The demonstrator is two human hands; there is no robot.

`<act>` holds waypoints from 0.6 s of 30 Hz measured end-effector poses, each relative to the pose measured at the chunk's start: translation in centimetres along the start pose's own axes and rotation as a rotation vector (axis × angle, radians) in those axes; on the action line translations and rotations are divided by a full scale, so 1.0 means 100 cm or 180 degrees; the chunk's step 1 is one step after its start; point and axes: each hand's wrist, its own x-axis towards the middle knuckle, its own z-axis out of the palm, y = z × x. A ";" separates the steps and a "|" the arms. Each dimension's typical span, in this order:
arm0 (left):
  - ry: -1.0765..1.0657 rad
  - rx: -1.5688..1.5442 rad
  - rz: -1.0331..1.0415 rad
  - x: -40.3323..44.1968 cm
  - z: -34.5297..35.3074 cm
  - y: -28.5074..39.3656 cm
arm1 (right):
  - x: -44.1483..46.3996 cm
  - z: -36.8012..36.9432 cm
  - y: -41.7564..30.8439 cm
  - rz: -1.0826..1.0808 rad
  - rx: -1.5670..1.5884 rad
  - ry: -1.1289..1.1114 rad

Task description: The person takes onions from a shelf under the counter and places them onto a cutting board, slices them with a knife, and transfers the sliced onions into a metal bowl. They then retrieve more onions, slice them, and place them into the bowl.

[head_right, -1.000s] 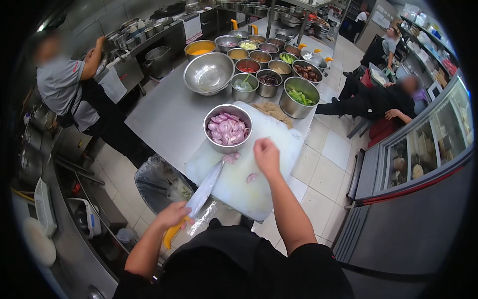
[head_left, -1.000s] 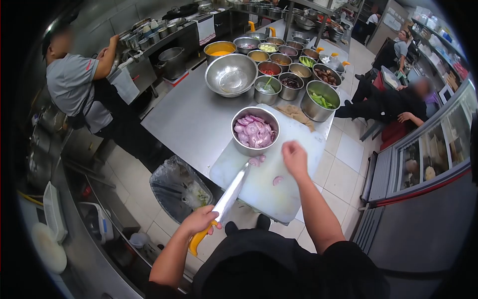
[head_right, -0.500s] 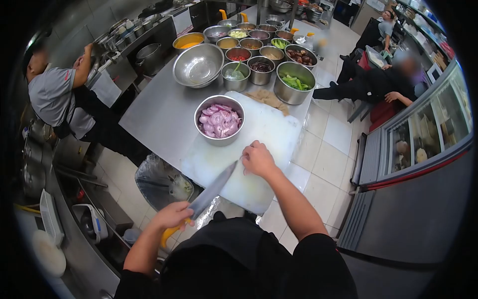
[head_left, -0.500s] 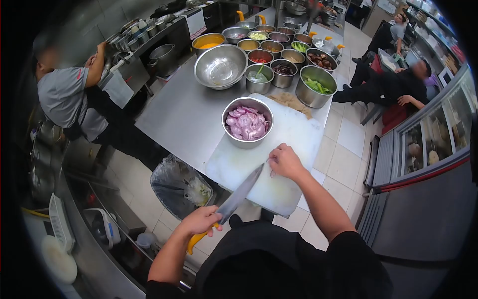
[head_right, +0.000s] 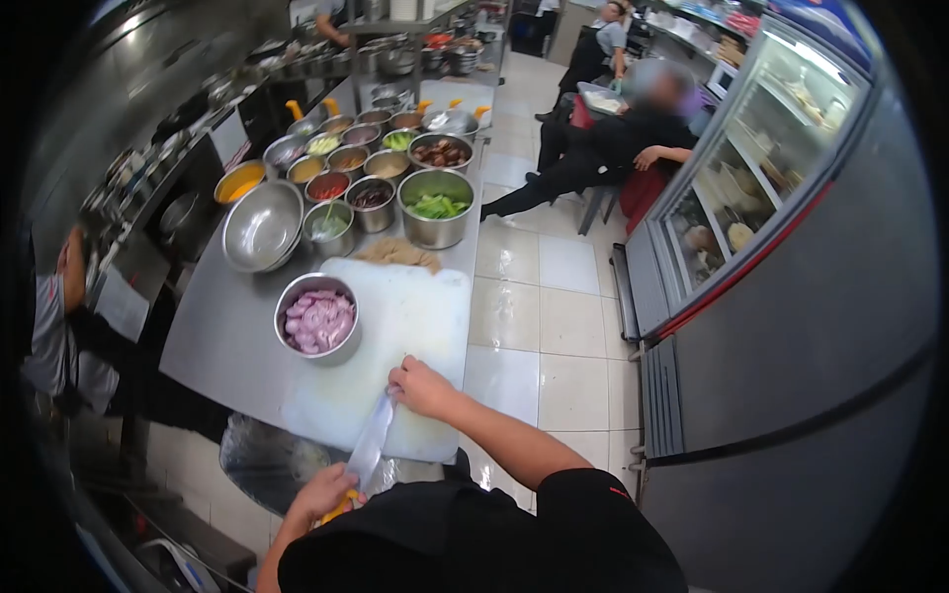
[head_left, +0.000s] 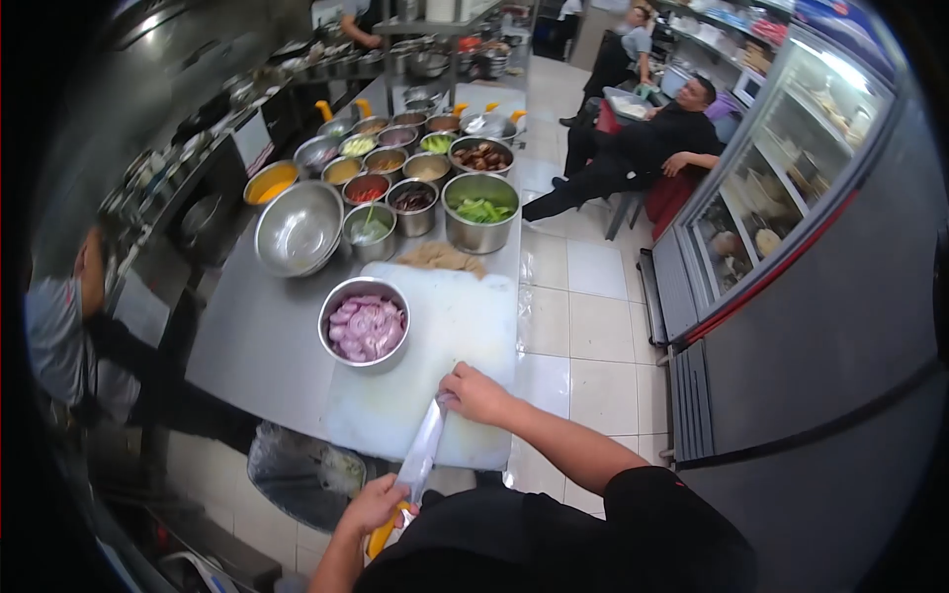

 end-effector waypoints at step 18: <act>0.0759 -0.0157 0.0298 -0.114 -0.025 0.002 | 0.180 -0.060 -0.099 -0.0811 -0.0624 0.0280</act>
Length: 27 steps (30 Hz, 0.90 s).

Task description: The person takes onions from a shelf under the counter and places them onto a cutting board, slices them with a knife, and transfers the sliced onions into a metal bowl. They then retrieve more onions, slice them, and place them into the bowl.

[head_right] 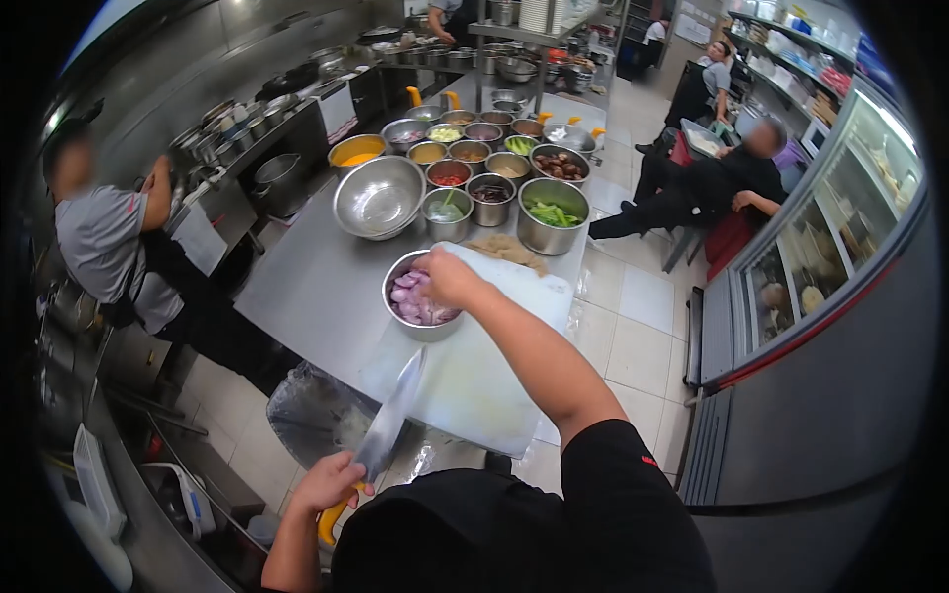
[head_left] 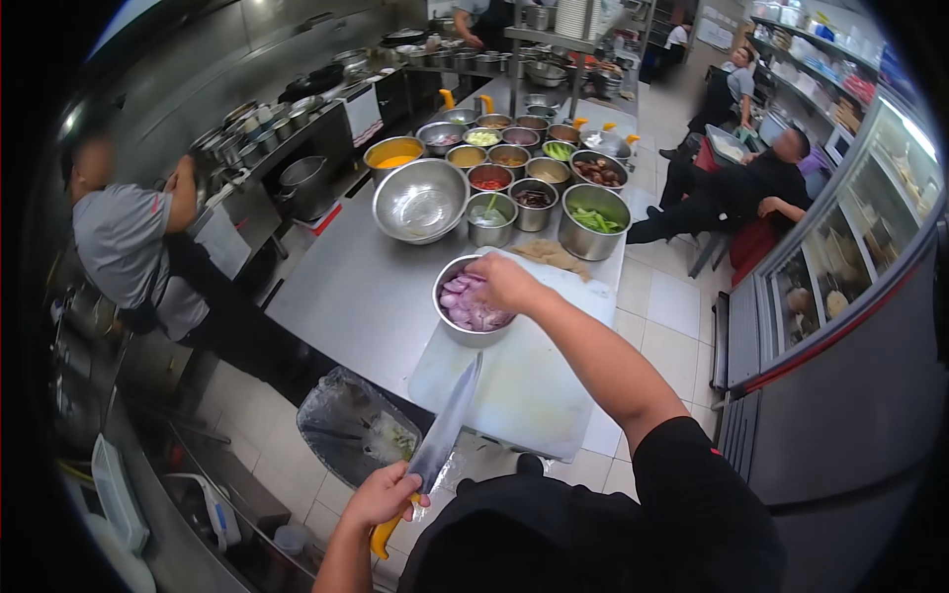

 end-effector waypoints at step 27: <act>0.1611 0.2792 0.1626 0.193 0.136 0.058 | -0.210 -0.050 0.204 0.2402 0.0947 0.2543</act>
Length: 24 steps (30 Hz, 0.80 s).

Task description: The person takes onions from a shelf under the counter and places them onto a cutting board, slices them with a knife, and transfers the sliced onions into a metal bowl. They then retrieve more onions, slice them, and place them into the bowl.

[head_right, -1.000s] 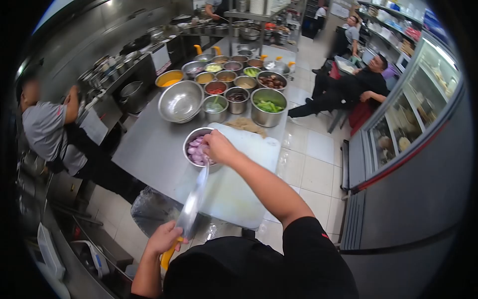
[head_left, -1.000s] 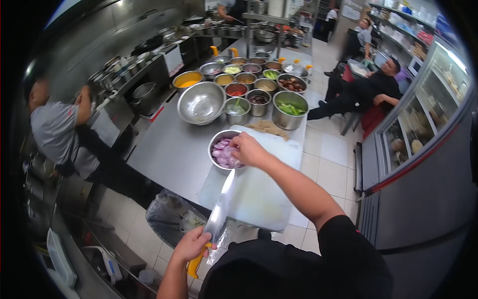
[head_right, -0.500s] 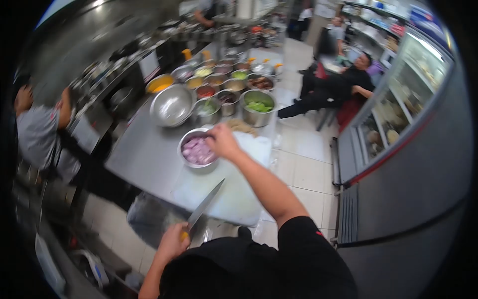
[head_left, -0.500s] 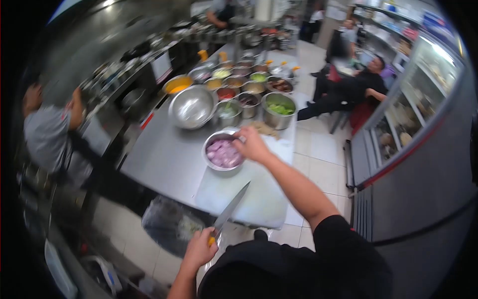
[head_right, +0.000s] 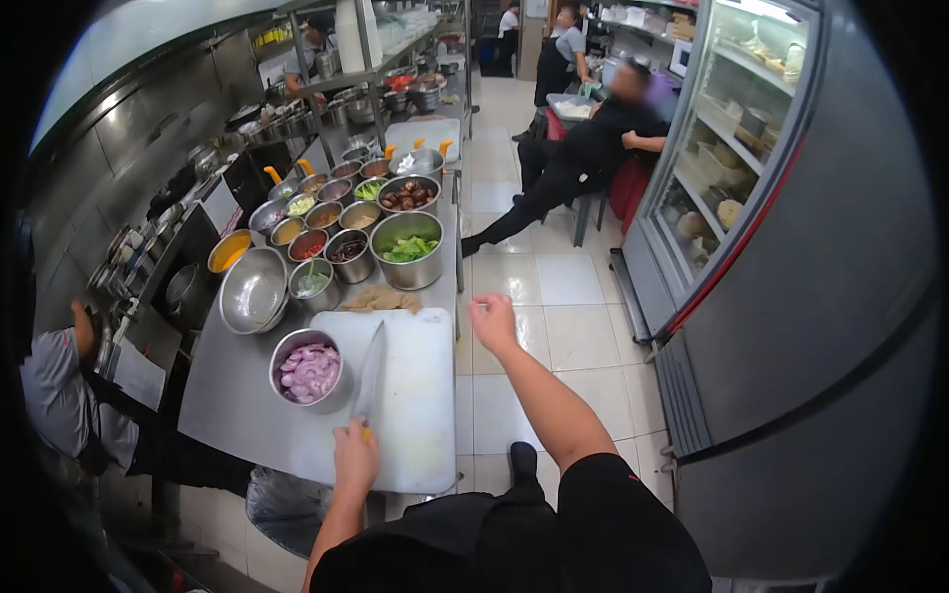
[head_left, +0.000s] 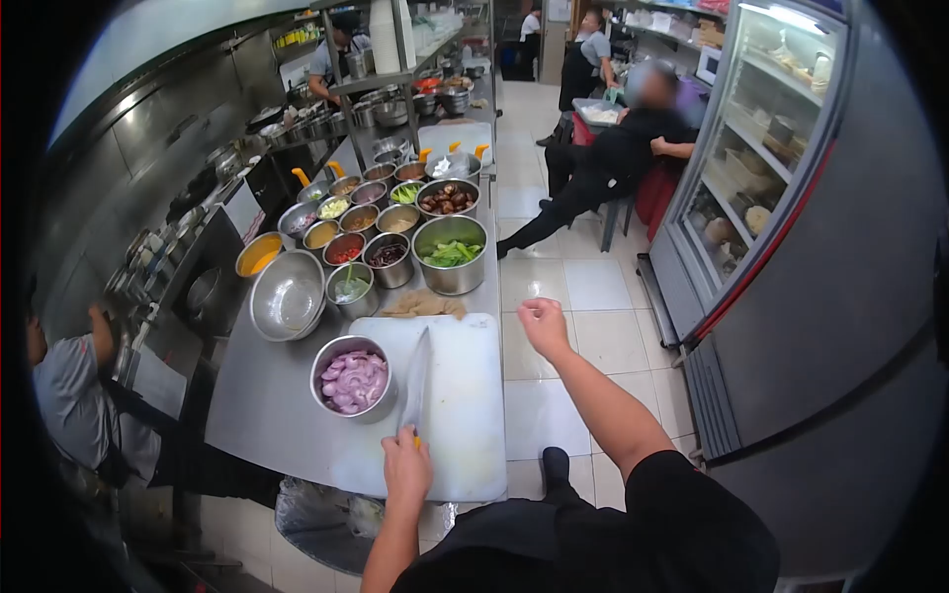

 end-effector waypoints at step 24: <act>0.0217 0.2264 -0.1342 0.025 0.079 0.079 | 0.019 0.124 0.275 0.0915 0.0151 -0.1529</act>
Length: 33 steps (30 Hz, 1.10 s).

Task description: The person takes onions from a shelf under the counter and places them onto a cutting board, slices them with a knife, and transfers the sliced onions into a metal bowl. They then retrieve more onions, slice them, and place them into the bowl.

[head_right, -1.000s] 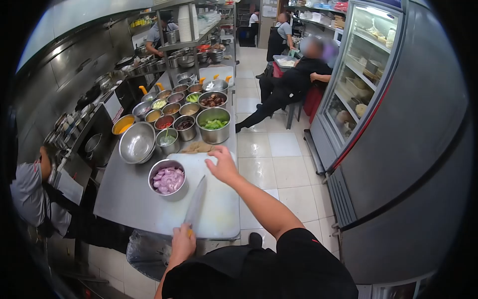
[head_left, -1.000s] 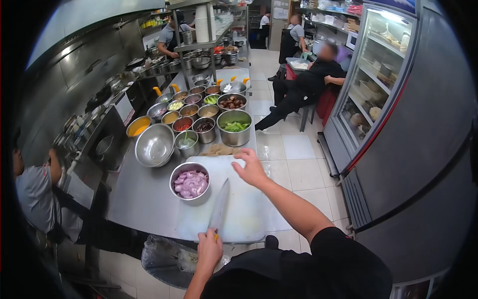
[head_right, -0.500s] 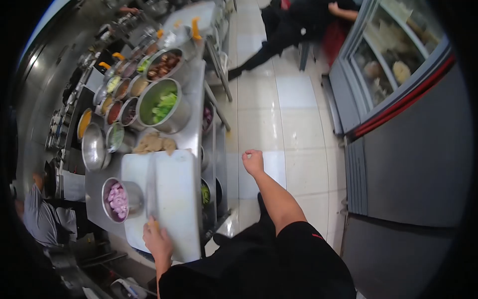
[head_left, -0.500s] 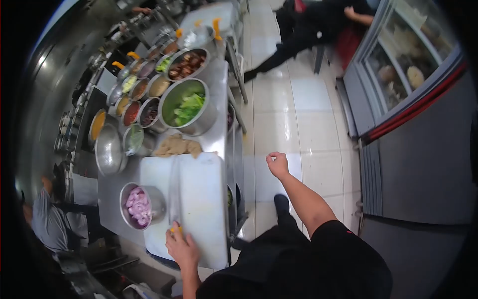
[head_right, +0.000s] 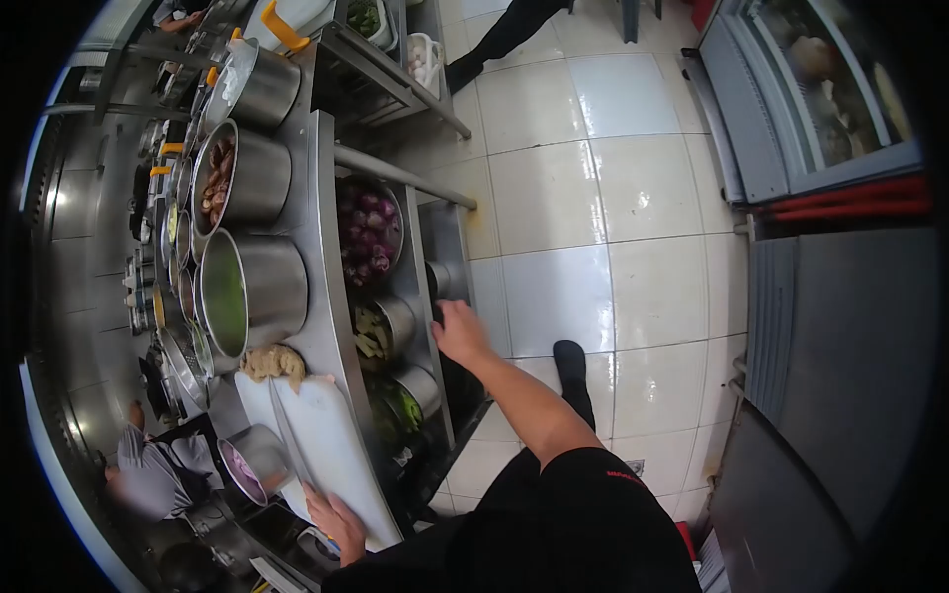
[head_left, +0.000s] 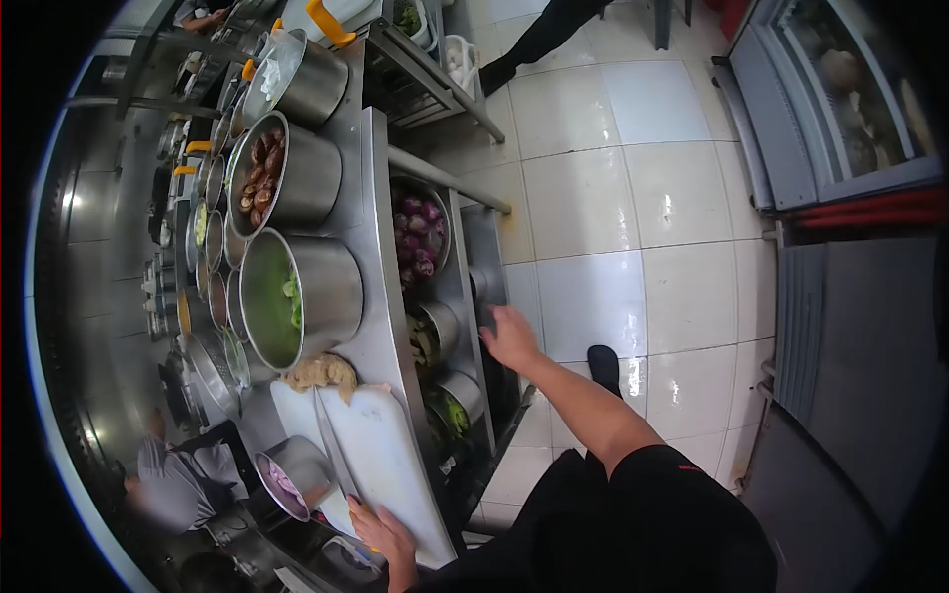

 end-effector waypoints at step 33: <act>-0.0412 0.0276 -0.0397 -0.010 0.015 -0.050 | 0.289 0.063 -0.089 -0.0878 -0.0322 -0.0738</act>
